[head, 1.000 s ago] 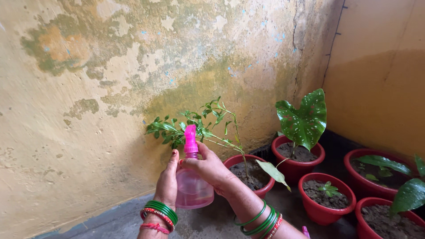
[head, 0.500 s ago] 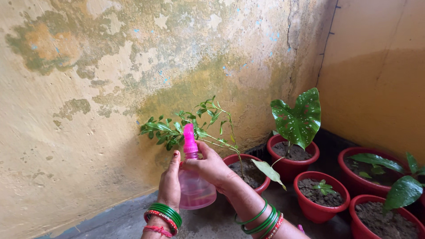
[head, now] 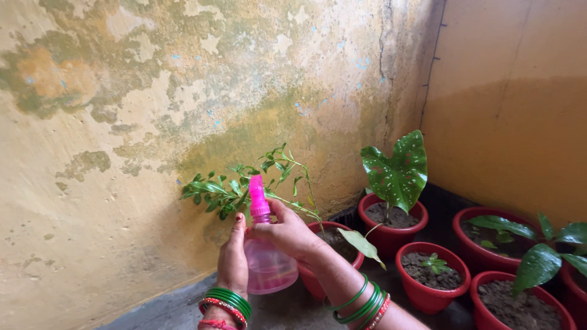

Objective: The person uses a spray bottle to water several potted plants arranged along a wall.

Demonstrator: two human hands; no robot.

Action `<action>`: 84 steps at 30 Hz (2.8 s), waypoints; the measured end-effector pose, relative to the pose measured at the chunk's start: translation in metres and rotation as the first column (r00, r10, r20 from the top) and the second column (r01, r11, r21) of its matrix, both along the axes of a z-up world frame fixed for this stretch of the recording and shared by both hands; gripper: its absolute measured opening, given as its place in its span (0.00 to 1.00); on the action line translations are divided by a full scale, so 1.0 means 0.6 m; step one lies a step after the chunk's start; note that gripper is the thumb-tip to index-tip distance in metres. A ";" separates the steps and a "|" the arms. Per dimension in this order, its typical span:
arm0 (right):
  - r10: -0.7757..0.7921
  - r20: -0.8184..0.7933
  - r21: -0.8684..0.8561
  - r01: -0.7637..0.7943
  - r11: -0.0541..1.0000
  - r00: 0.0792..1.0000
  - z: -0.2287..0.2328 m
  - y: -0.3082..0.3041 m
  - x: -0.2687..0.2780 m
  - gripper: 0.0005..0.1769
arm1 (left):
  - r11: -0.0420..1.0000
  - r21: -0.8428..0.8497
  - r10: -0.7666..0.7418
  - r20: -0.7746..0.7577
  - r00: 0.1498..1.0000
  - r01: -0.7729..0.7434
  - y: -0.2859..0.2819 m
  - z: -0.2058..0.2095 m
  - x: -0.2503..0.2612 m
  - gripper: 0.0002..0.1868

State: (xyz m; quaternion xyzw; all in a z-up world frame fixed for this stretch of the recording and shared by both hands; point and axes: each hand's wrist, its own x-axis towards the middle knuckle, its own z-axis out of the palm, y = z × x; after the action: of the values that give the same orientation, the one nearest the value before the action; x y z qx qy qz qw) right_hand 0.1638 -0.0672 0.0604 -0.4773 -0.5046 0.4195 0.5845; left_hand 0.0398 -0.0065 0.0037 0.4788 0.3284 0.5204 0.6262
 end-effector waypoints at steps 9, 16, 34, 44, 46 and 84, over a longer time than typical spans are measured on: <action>-0.011 0.021 0.013 0.011 1.000 1.000 0.022 -0.008 0.045 0.41 | 0.992 -0.068 -0.104 0.093 0.990 0.110 -0.002 0.015 0.051 0.35; -0.085 0.048 0.009 0.085 0.996 0.995 0.028 -0.013 0.075 0.38 | 0.991 -0.030 -0.129 0.123 0.984 0.134 -0.006 0.026 0.086 0.33; -0.104 0.036 -0.016 0.105 0.994 0.994 0.013 -0.013 0.097 0.38 | 0.995 -0.078 -0.056 -0.009 0.998 0.056 -0.007 0.013 0.106 0.37; 0.091 0.027 0.086 -0.093 0.992 0.995 0.002 0.006 0.092 0.46 | 0.998 0.014 -0.059 0.068 0.996 0.058 -0.010 0.026 0.084 0.34; 0.087 0.049 0.079 -0.091 0.993 0.995 0.010 0.008 0.090 0.46 | 0.999 0.033 -0.025 0.093 0.995 0.022 -0.013 0.028 0.086 0.33; -0.119 -0.036 -0.102 0.115 0.988 0.992 -0.044 -0.010 0.099 0.36 | 0.980 -0.165 -0.124 -0.058 0.991 0.113 0.009 -0.043 0.109 0.36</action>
State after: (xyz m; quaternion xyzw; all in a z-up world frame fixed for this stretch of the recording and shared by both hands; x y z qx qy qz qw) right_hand 0.2235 -0.0729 0.0343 -0.5259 -0.4418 0.4189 0.5940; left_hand 0.1054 -0.0009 -0.0223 0.4626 0.3617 0.4371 0.6813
